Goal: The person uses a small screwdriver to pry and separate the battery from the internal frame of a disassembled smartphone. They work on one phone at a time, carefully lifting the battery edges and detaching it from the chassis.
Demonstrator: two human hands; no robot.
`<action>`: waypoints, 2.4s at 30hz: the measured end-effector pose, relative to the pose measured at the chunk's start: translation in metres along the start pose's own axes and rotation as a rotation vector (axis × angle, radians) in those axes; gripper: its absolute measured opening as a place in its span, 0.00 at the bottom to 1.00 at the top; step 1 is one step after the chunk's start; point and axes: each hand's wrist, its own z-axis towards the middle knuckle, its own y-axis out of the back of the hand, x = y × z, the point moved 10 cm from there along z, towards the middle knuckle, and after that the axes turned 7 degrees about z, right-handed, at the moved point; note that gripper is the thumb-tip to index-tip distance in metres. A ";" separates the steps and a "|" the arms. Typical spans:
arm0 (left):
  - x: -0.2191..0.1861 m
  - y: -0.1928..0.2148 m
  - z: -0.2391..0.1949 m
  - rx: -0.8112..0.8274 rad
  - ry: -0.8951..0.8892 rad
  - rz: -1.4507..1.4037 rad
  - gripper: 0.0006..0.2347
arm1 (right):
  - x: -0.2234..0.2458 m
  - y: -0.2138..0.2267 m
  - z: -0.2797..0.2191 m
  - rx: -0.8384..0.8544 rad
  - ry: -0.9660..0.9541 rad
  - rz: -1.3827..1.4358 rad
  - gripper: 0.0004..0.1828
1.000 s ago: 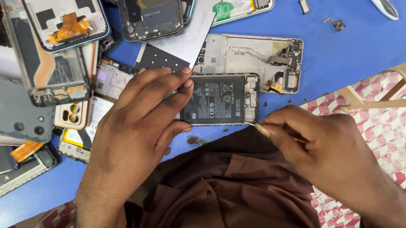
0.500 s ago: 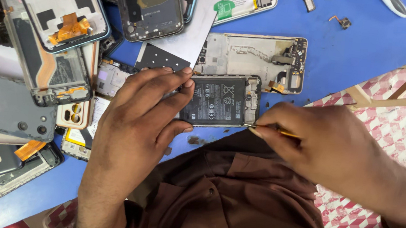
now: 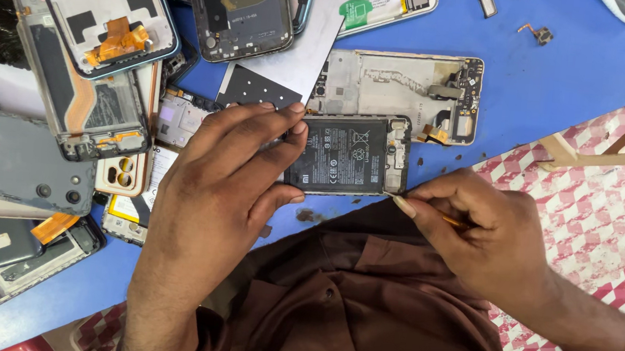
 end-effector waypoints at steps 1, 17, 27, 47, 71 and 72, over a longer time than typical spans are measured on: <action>0.000 0.000 0.000 0.001 0.000 -0.005 0.23 | 0.000 -0.001 -0.001 -0.009 0.035 0.015 0.06; -0.001 0.002 -0.001 -0.013 -0.023 -0.001 0.23 | 0.033 0.004 0.008 0.057 -0.055 -0.253 0.08; -0.003 0.002 -0.001 -0.009 -0.043 0.021 0.24 | 0.005 -0.001 0.020 0.239 -0.464 -0.142 0.13; 0.004 0.004 -0.007 -0.065 -0.059 -0.011 0.23 | -0.002 -0.006 0.026 0.250 -0.350 -0.028 0.07; 0.006 0.000 -0.011 -0.075 -0.050 -0.016 0.23 | -0.023 -0.009 -0.001 0.041 -0.064 0.244 0.09; 0.006 0.000 -0.011 -0.077 -0.054 -0.017 0.23 | -0.022 -0.008 -0.001 0.040 -0.054 0.223 0.09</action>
